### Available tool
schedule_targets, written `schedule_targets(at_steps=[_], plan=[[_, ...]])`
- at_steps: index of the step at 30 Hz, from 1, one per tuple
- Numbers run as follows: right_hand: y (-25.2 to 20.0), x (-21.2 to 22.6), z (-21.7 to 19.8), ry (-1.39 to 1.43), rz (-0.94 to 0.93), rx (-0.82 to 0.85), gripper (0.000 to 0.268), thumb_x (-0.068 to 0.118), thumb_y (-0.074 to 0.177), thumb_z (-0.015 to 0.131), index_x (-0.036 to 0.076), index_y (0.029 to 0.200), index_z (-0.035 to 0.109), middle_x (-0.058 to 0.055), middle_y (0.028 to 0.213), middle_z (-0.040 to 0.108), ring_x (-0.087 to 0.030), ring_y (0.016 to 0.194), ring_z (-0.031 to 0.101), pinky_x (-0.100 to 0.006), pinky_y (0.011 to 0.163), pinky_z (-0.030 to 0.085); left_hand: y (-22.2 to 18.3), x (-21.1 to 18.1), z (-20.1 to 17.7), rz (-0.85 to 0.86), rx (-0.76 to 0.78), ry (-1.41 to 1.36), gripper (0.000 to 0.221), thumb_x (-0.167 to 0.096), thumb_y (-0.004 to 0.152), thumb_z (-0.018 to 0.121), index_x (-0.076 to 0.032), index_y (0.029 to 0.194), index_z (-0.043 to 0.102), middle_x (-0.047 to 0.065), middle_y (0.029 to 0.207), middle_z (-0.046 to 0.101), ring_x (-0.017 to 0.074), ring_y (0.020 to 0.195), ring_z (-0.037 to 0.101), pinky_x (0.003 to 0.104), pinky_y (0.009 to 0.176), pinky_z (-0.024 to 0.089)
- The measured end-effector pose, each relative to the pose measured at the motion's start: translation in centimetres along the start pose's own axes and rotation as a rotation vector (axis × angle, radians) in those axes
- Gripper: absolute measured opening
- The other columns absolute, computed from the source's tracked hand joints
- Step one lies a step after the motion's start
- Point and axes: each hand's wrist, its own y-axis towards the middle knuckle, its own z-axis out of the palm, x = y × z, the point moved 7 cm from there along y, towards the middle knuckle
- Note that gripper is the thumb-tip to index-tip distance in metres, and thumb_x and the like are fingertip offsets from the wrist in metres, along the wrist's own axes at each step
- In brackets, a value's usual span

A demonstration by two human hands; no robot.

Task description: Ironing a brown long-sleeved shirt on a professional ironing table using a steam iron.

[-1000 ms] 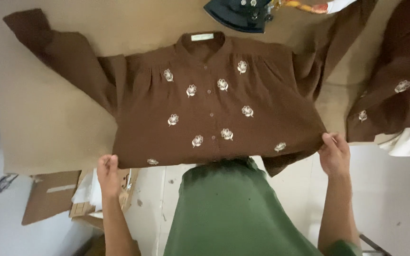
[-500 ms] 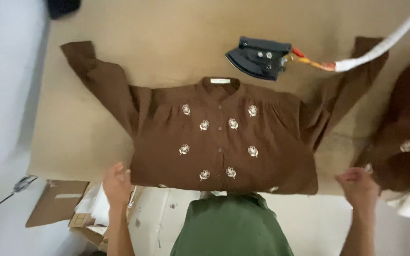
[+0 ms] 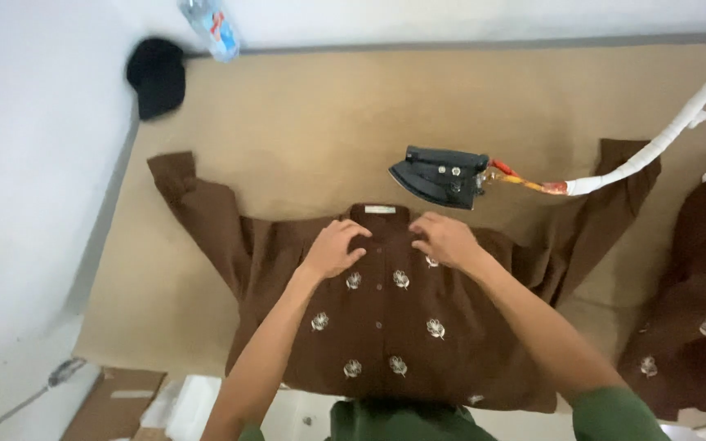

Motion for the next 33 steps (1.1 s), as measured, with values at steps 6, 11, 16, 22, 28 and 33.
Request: schedule_targets(at_steps=[6,11,16,22,28,33], plan=[[6.1,2.4,0.9,-0.195,0.006,0.366,0.044,0.031,0.086,0.079,0.015,0.125,0.066,-0.004,0.117,0.067,-0.028,0.106,0.071,-0.043,0.089,0.059,5.4,1.1,1.5,0.112,0.336,0.172,0.032,-0.031,0.083,0.077,-0.015,0.11,0.07,0.007,0.111,0.072,0.0345,0.112,0.066,0.048,0.098,0.053],[9.0,-2.8,5.9,-0.37,0.089,0.538,0.041,0.047,0.082,0.08,0.015,0.107,0.076,-0.006,0.1,0.076,-0.03,0.095,0.075,-0.048,0.078,0.061,8.8,6.4,2.4,0.093,0.62,0.444,0.051,-0.066,0.085,0.072,-0.026,0.117,0.071,0.002,0.121,0.071,0.0258,0.121,0.061,0.044,0.107,0.047],[9.9,-8.4,10.3,-0.132,0.236,0.506,0.019,0.029,0.088,0.071,0.016,0.1,0.077,-0.012,0.097,0.077,-0.038,0.096,0.075,-0.053,0.08,0.061,13.2,10.0,3.2,0.125,0.677,0.231,0.035,-0.061,0.078,0.078,-0.029,0.09,0.079,-0.005,0.101,0.08,0.0245,0.107,0.072,0.04,0.097,0.055],[11.7,-0.5,-2.5,0.273,0.035,0.214,0.019,0.019,0.085,0.077,0.01,0.1,0.068,-0.012,0.09,0.074,-0.038,0.09,0.073,-0.052,0.076,0.057,11.8,5.5,-3.3,0.088,0.435,-0.177,0.053,-0.048,0.09,0.075,-0.005,0.119,0.07,0.022,0.122,0.063,0.0434,0.12,0.061,0.058,0.11,0.043],[15.0,-5.1,-10.3,-0.417,0.197,0.154,0.079,0.078,0.088,0.058,0.011,0.128,0.066,-0.019,0.129,0.067,-0.04,0.118,0.065,-0.052,0.096,0.052,-2.4,12.1,-7.2,-0.277,-0.728,-0.685,0.027,-0.02,0.091,0.08,-0.006,0.111,0.07,0.008,0.093,0.066,0.0169,0.079,0.054,0.032,0.079,0.049],[16.0,-11.6,-5.6,0.658,0.57,0.311,0.042,0.041,0.104,0.063,-0.001,0.102,0.065,-0.013,0.079,0.061,-0.021,0.057,0.056,-0.035,0.05,0.048,-12.0,11.3,-5.4,-0.423,-0.817,-0.621,0.013,-0.015,0.097,0.071,-0.007,0.107,0.07,0.004,0.089,0.063,0.0131,0.072,0.05,0.029,0.068,0.044]])
